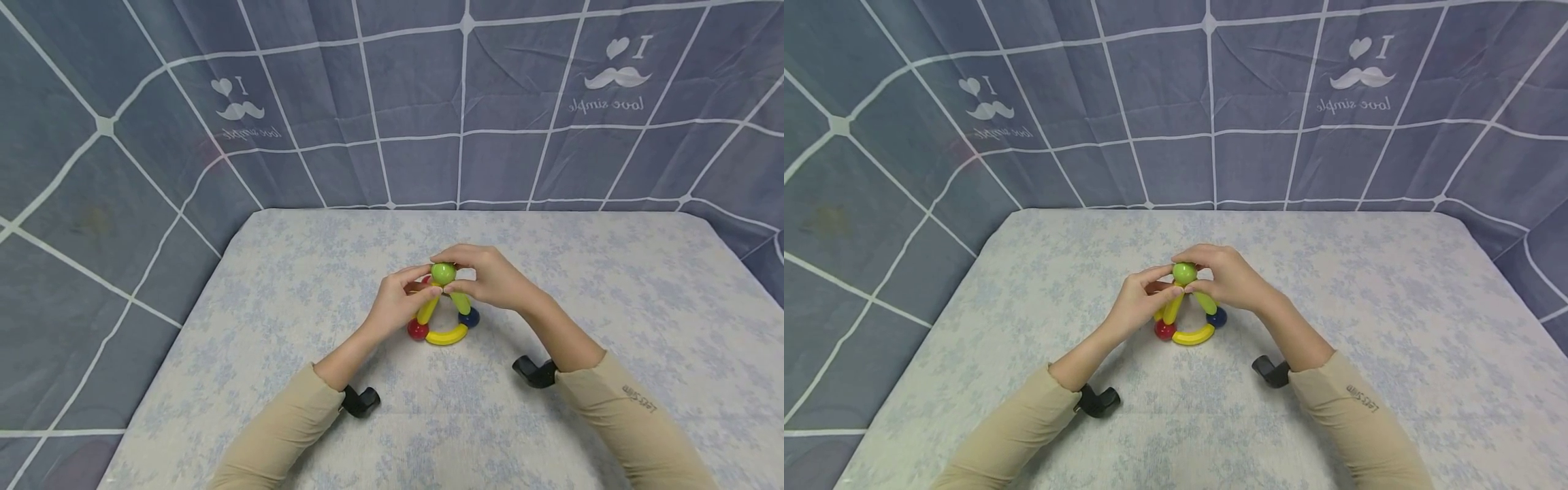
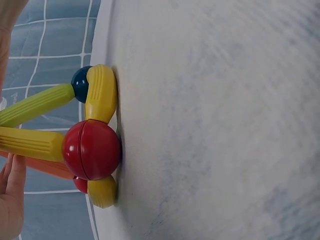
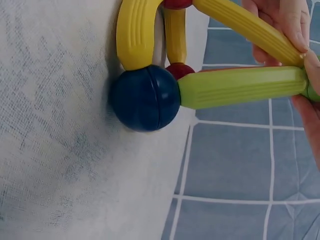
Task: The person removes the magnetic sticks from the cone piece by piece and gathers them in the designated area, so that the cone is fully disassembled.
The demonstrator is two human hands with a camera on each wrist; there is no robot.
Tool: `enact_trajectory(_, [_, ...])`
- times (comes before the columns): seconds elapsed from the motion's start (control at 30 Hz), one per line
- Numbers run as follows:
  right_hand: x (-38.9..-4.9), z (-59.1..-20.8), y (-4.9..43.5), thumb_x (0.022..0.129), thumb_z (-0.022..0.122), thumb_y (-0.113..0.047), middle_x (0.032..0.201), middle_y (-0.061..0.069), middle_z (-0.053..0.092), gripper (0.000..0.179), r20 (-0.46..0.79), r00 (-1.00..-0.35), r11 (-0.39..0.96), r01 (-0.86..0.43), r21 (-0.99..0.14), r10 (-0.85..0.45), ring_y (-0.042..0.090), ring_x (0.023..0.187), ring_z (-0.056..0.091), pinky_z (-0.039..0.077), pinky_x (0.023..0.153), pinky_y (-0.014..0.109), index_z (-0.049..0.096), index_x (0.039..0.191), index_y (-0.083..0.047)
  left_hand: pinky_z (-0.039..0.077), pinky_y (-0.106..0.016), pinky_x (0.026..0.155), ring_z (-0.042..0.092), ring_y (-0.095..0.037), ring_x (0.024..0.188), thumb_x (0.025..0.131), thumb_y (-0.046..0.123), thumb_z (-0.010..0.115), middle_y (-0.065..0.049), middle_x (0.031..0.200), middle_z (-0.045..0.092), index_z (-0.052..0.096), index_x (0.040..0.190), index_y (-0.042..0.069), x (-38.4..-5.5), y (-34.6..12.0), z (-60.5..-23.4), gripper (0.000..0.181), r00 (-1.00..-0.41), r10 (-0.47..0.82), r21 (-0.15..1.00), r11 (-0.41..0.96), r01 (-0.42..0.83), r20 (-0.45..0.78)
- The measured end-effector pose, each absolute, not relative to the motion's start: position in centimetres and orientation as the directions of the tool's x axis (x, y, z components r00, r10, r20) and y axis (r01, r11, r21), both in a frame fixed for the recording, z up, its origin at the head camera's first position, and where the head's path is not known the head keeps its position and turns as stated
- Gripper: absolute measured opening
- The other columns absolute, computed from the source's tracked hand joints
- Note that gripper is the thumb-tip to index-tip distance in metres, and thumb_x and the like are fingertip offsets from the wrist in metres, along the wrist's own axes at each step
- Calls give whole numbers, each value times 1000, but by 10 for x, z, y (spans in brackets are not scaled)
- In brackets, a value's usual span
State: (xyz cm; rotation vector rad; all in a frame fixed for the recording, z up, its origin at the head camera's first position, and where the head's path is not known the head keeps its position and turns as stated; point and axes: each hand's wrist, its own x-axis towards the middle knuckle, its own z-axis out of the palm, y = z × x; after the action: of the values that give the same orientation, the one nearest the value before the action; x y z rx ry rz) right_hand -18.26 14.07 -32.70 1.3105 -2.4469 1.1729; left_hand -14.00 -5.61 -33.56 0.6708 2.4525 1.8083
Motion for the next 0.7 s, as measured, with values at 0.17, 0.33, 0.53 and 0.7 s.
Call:
enact_trajectory(0.17, [-185,-331,139,70,77,3,105,7,64,40,483,-581,293,-785,-547,-656,17,92,58,51,77,30,64,108,-1,53,-31,79,61,-37,99,88,1,61,-24,125,54,54,125,-7,-140,-57,-337,38,-911,347,925,220,310,222])
enact_trajectory(0.33, [-187,-337,137,68,77,7,101,6,63,40,543,-563,266,-806,-529,-624,15,88,57,49,76,28,64,105,-1,52,-31,79,61,-37,99,88,1,62,-24,124,54,55,125,-7,-141,-57,-337,38,-912,342,926,216,310,226])
enact_trajectory(0.53, [-188,-341,136,65,77,12,99,7,63,41,591,-548,238,-819,-522,-592,15,88,57,48,77,23,63,102,0,52,-31,79,61,-36,99,88,1,62,-23,124,55,55,124,-7,-141,-57,-337,38,-910,339,920,222,324,238])
enact_trajectory(0.7, [-187,-343,136,65,77,12,97,6,63,39,612,-549,221,-819,-530,-569,16,87,58,49,77,23,64,99,-2,52,-31,81,61,-35,99,87,0,62,-23,123,56,57,122,-8,-142,-57,-338,37,-902,344,911,219,349,262])
